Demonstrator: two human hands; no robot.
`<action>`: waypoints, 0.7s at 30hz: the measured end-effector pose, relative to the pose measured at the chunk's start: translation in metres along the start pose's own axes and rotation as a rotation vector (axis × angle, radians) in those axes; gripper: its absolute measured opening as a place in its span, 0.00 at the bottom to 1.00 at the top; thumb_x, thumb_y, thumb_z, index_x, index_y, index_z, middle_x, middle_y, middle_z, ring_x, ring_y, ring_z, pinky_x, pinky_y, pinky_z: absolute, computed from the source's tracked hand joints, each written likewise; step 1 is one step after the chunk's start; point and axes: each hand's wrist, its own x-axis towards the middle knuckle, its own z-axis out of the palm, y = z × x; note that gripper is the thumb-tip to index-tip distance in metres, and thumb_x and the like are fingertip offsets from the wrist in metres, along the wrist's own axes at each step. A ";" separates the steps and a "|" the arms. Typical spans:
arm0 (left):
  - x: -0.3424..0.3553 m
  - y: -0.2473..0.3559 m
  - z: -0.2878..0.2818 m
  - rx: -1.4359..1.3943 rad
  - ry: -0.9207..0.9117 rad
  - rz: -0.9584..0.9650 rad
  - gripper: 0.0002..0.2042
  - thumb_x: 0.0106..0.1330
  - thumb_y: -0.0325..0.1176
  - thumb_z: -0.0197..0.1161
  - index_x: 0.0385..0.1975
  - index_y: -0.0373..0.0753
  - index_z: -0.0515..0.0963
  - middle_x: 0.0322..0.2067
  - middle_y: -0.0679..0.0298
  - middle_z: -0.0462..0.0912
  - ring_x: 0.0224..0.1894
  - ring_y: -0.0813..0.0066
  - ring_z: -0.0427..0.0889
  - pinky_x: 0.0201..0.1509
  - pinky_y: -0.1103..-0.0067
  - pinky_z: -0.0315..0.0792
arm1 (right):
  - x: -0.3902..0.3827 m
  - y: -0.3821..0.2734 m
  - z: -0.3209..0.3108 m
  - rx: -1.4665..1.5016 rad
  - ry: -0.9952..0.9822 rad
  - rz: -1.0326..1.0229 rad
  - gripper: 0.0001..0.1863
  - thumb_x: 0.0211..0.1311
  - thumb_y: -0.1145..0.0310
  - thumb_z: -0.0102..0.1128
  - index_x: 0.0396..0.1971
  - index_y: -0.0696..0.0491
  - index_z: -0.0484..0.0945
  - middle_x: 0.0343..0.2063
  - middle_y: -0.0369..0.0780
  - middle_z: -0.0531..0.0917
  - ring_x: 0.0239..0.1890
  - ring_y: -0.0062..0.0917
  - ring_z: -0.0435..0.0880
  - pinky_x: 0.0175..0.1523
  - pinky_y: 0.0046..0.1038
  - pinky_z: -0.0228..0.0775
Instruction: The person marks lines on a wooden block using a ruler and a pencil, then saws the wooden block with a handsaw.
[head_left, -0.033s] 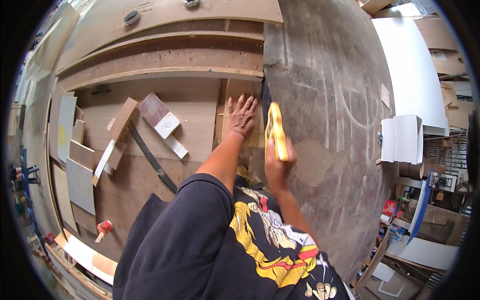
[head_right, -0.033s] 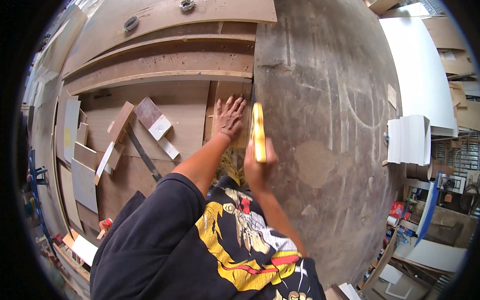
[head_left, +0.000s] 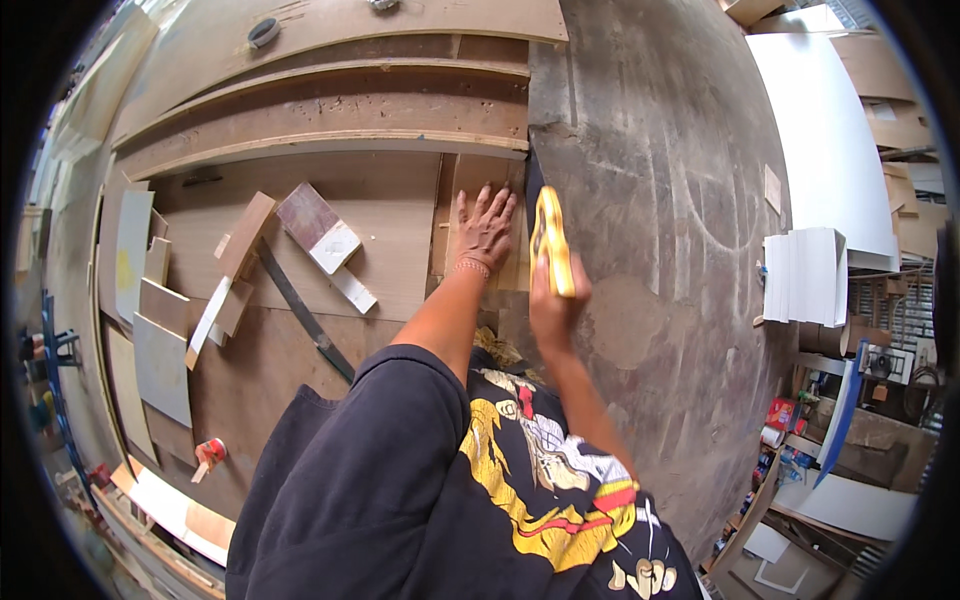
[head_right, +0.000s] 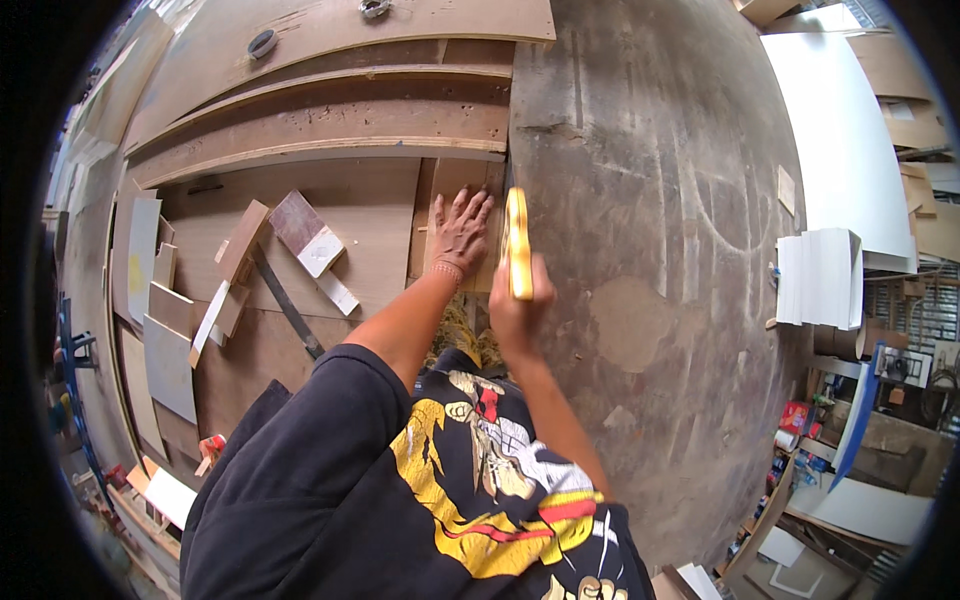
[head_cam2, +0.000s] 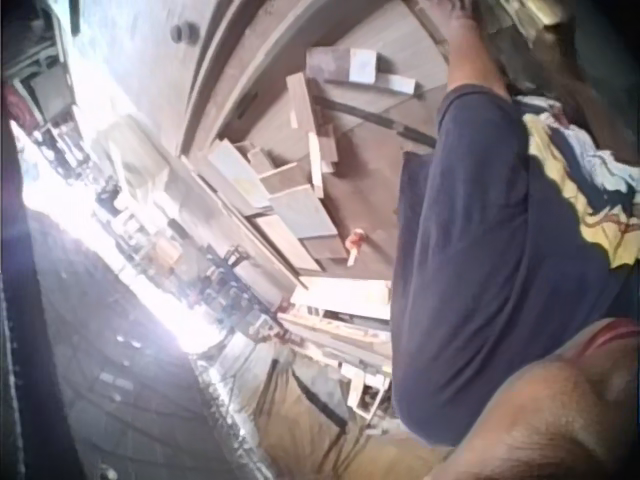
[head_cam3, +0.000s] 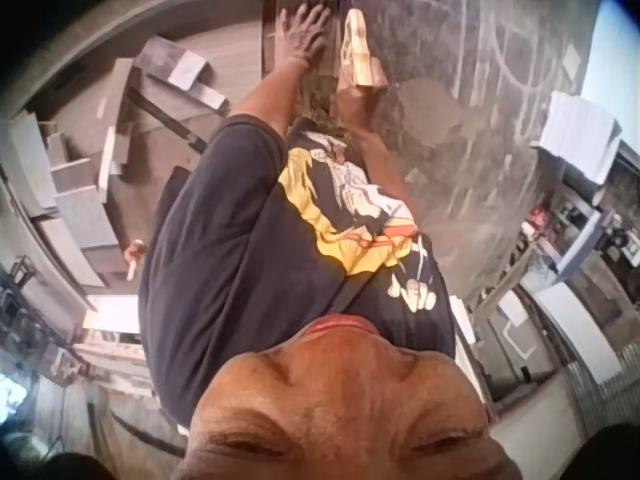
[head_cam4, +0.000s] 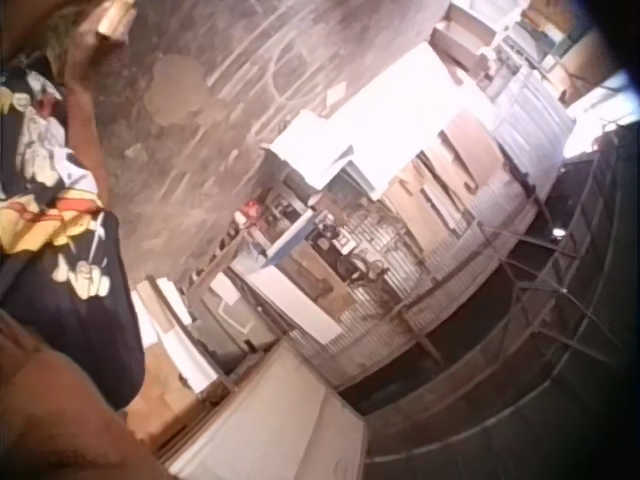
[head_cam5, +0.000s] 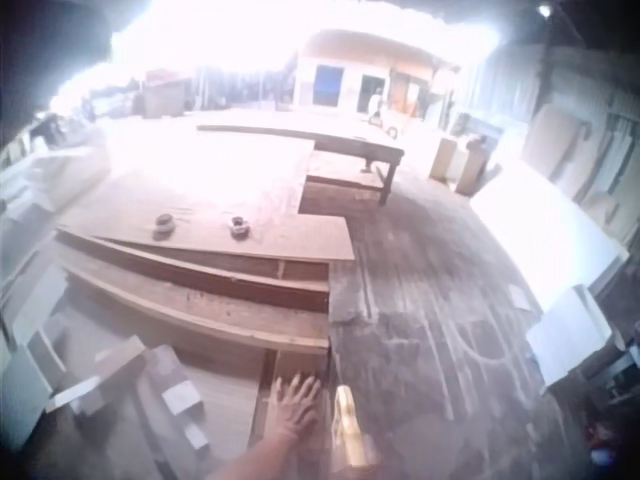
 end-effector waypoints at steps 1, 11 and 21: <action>-0.002 -0.001 0.003 0.007 -0.005 -0.007 0.25 0.59 0.32 0.43 0.60 0.49 0.62 0.63 0.73 0.59 0.67 0.72 0.50 0.69 0.59 0.34 | 0.013 0.013 0.015 0.012 0.024 -0.016 0.05 0.51 0.78 0.56 0.22 0.61 0.69 0.18 0.51 0.75 0.23 0.47 0.76 0.26 0.37 0.66; 0.003 -0.005 0.009 -0.008 0.053 -0.007 0.24 0.59 0.34 0.44 0.59 0.48 0.63 0.62 0.72 0.59 0.67 0.71 0.51 0.69 0.57 0.34 | 0.006 -0.023 -0.006 0.023 -0.012 0.016 0.04 0.51 0.80 0.57 0.25 0.64 0.73 0.20 0.48 0.75 0.23 0.42 0.76 0.28 0.33 0.66; -0.005 -0.001 0.001 -0.007 0.006 0.007 0.26 0.58 0.32 0.44 0.61 0.48 0.61 0.64 0.74 0.57 0.67 0.71 0.51 0.68 0.55 0.33 | -0.010 -0.016 -0.004 0.054 -0.018 0.077 0.05 0.52 0.76 0.57 0.25 0.58 0.70 0.17 0.50 0.75 0.23 0.46 0.78 0.26 0.37 0.67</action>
